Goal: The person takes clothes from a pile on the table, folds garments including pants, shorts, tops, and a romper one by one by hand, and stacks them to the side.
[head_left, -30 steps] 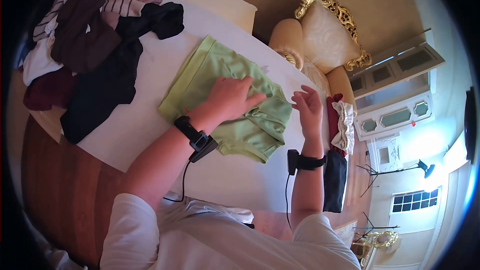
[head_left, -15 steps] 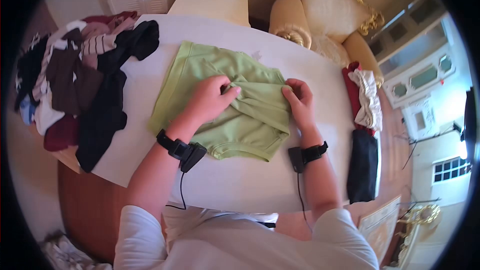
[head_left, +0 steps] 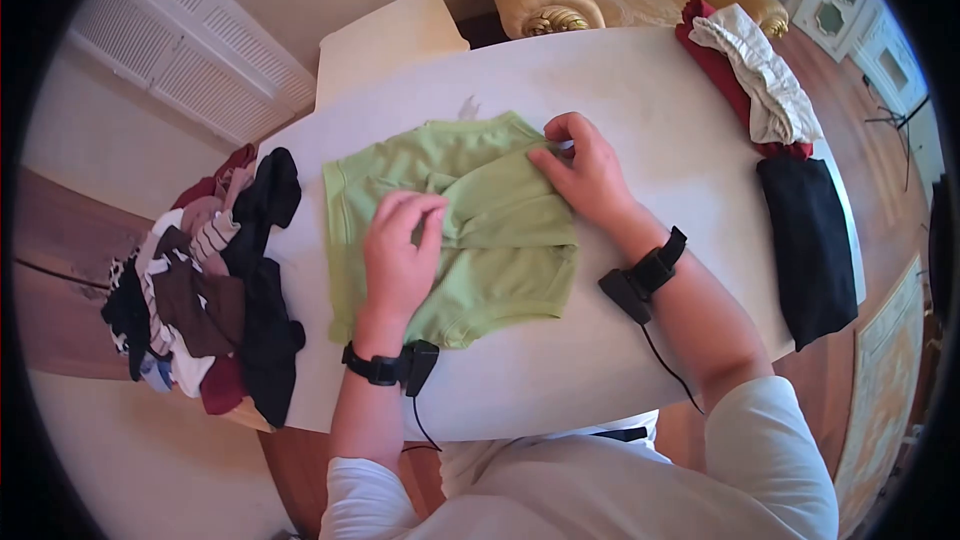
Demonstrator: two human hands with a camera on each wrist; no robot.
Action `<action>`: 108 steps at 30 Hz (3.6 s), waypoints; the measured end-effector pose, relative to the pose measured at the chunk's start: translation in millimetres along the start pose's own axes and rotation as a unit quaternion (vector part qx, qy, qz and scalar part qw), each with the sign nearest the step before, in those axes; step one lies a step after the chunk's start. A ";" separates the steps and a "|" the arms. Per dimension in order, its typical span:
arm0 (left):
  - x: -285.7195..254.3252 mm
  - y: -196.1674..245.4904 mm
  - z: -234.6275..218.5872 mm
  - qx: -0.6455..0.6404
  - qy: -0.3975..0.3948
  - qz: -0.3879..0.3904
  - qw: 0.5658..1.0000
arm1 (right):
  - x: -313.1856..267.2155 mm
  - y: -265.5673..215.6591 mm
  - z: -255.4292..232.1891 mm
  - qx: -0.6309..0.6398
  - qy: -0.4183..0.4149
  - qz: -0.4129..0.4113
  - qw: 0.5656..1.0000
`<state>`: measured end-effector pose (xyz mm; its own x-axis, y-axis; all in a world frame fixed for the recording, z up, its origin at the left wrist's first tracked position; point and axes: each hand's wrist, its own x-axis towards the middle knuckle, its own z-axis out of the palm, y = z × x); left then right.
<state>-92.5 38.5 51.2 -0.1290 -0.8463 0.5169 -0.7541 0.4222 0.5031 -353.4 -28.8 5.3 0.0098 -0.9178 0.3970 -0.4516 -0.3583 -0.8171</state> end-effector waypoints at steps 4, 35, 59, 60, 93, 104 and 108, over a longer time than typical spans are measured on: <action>-0.7 -0.2 1.1 -0.019 -0.066 0.037 0.997 | -3.6 -8.2 -1.2 0.025 0.001 0.015 1.000; -1.2 -10.2 1.0 0.024 -0.099 0.096 0.990 | -6.7 -10.6 -7.0 -0.078 -0.150 -0.129 0.977; -3.5 -35.3 -0.7 -0.082 -0.115 -0.135 0.981 | -6.3 -12.5 -10.4 -0.086 -0.151 -0.143 0.974; -3.7 -38.4 -0.2 -0.088 -0.113 -0.107 0.984 | -5.4 -12.5 -11.1 -0.088 -0.159 -0.143 0.973; -8.8 -18.5 -0.3 0.122 -0.289 0.015 0.950 | -11.2 -24.2 -12.6 -0.202 -0.239 -0.158 0.937; -8.4 -25.9 1.1 0.069 -0.262 0.002 0.963 | -13.2 -13.8 -5.5 -0.193 -0.231 -0.148 0.942; -11.7 -24.5 2.3 0.104 -0.253 0.016 0.962 | -17.0 -17.4 -4.3 -0.280 -0.241 -0.170 0.914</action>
<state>-73.9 37.3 31.2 -0.4107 -0.9062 0.1004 -0.8508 0.4205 0.3152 -349.5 -6.2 14.5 0.5646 -0.7873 0.2478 -0.7339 -0.6162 -0.2857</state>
